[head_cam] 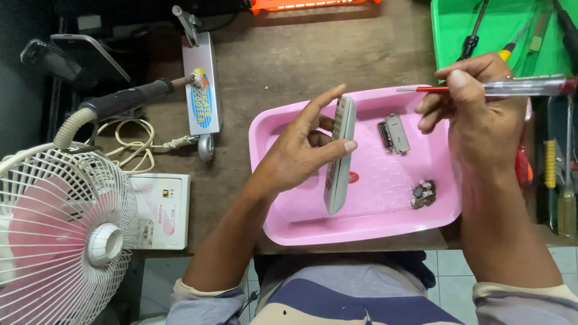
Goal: Disassembling a remote control by removing screws with a screwdriver and prying the casing apart to inspect internal components.
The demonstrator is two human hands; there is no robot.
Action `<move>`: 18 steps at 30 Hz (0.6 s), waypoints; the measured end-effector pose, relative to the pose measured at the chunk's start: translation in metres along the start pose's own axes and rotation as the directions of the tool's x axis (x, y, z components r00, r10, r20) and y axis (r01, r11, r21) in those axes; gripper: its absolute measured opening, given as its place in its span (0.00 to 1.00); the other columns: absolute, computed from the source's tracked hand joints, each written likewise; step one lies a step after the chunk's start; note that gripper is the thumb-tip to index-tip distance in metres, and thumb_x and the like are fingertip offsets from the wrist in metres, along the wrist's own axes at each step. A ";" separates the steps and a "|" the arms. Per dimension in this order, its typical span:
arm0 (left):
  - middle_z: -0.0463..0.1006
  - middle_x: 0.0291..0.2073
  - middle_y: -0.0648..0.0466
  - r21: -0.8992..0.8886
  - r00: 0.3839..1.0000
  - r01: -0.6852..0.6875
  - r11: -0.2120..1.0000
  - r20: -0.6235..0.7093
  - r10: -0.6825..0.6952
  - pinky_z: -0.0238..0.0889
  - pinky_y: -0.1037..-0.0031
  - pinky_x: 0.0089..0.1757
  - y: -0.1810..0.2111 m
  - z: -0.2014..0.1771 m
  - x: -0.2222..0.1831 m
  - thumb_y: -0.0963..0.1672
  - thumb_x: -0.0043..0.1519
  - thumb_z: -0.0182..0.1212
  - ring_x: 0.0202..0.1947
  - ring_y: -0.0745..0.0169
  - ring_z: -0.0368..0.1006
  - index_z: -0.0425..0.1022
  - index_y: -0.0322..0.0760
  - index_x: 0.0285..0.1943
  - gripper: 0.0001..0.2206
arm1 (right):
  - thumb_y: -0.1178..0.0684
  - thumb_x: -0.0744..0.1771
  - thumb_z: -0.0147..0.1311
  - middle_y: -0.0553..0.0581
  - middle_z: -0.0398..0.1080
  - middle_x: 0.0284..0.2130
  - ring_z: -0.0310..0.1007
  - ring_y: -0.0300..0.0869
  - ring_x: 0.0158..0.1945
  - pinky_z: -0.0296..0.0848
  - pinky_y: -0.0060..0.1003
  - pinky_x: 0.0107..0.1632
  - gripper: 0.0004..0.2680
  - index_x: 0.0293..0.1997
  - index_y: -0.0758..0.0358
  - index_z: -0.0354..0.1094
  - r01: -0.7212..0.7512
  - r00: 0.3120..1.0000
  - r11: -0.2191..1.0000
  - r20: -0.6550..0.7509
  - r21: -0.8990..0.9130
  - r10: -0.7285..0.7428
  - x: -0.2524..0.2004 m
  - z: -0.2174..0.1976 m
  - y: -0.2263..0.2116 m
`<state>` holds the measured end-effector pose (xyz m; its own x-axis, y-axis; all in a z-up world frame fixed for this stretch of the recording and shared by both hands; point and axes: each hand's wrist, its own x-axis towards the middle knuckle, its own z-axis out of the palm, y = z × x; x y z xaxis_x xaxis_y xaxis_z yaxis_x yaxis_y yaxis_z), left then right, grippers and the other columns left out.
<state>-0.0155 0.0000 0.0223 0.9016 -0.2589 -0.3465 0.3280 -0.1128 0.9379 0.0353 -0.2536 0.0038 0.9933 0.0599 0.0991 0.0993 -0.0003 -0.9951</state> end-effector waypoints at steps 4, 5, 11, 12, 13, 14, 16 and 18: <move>0.74 0.42 0.52 0.043 1.000 -0.017 0.999 0.004 0.017 0.63 0.80 0.29 0.002 0.002 0.001 0.50 0.57 0.65 0.26 0.74 0.69 0.57 0.56 0.76 0.35 | 0.56 0.75 0.48 0.76 0.73 0.41 0.78 0.53 0.36 0.78 0.35 0.32 0.07 0.51 0.73 0.58 0.106 0.990 0.994 0.100 -0.039 -0.102 -0.008 0.002 -0.007; 0.74 0.42 0.51 0.038 1.000 -0.002 0.999 0.001 0.002 0.62 0.80 0.26 0.003 0.003 0.001 0.50 0.57 0.65 0.25 0.74 0.69 0.57 0.56 0.75 0.34 | 0.62 0.73 0.51 0.77 0.73 0.44 0.80 0.55 0.40 0.79 0.34 0.34 0.06 0.51 0.74 0.57 0.107 0.984 0.993 0.151 -0.054 -0.098 -0.010 0.005 -0.011; 0.73 0.44 0.51 0.024 1.000 -0.023 0.999 -0.003 0.023 0.65 0.79 0.30 -0.003 0.007 0.003 0.49 0.57 0.66 0.28 0.69 0.74 0.57 0.53 0.71 0.32 | 0.70 0.69 0.55 0.78 0.73 0.40 0.81 0.57 0.38 0.82 0.37 0.35 0.06 0.48 0.84 0.62 0.205 0.962 0.973 0.207 -0.106 -0.180 -0.021 0.017 -0.021; 0.75 0.48 0.53 0.077 0.999 -0.031 0.997 -0.028 0.033 0.68 0.78 0.37 -0.004 0.007 0.003 0.50 0.56 0.66 0.30 0.71 0.69 0.58 0.54 0.70 0.31 | 0.71 0.69 0.55 0.79 0.73 0.38 0.80 0.57 0.36 0.84 0.39 0.36 0.06 0.47 0.87 0.63 0.251 0.946 0.962 0.238 -0.109 -0.220 -0.021 0.018 -0.021; 0.75 0.48 0.53 0.075 0.999 -0.032 0.997 -0.026 0.034 0.68 0.78 0.37 -0.003 0.008 0.003 0.50 0.56 0.66 0.30 0.71 0.69 0.58 0.54 0.70 0.31 | 0.71 0.69 0.55 0.79 0.73 0.38 0.80 0.57 0.36 0.84 0.39 0.36 0.06 0.47 0.87 0.63 0.251 0.946 0.962 0.237 -0.112 -0.219 -0.023 0.016 -0.021; 0.75 0.49 0.53 0.113 0.998 -0.040 0.993 -0.043 0.045 0.69 0.76 0.38 -0.003 0.009 0.003 0.51 0.57 0.65 0.33 0.69 0.69 0.58 0.55 0.69 0.30 | 0.68 0.69 0.59 0.74 0.75 0.38 0.80 0.52 0.36 0.81 0.36 0.36 0.06 0.47 0.83 0.68 0.323 0.934 0.911 0.243 -0.256 -0.263 -0.024 0.015 -0.022; 0.76 0.50 0.54 0.149 0.997 -0.047 0.988 -0.059 0.057 0.70 0.74 0.40 -0.003 0.010 0.003 0.52 0.57 0.64 0.35 0.67 0.70 0.58 0.56 0.68 0.29 | 0.65 0.69 0.63 0.69 0.77 0.37 0.80 0.47 0.35 0.78 0.33 0.36 0.06 0.46 0.80 0.73 0.386 0.918 0.833 0.259 -0.396 -0.301 -0.027 0.017 -0.026; 0.75 0.47 0.56 0.159 0.994 -0.055 0.986 -0.088 0.070 0.70 0.74 0.39 -0.004 0.010 0.004 0.51 0.57 0.64 0.36 0.67 0.69 0.59 0.55 0.68 0.29 | 0.68 0.68 0.61 0.69 0.77 0.35 0.82 0.48 0.35 0.80 0.32 0.36 0.04 0.44 0.81 0.72 0.428 0.894 0.830 0.301 -0.358 -0.331 -0.031 0.026 -0.035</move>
<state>-0.0166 -0.0102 0.0167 0.9437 -0.1806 -0.2772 0.2286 -0.2495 0.9410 0.0001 -0.2298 0.0352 0.8373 0.3542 0.4164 0.5289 -0.3321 -0.7810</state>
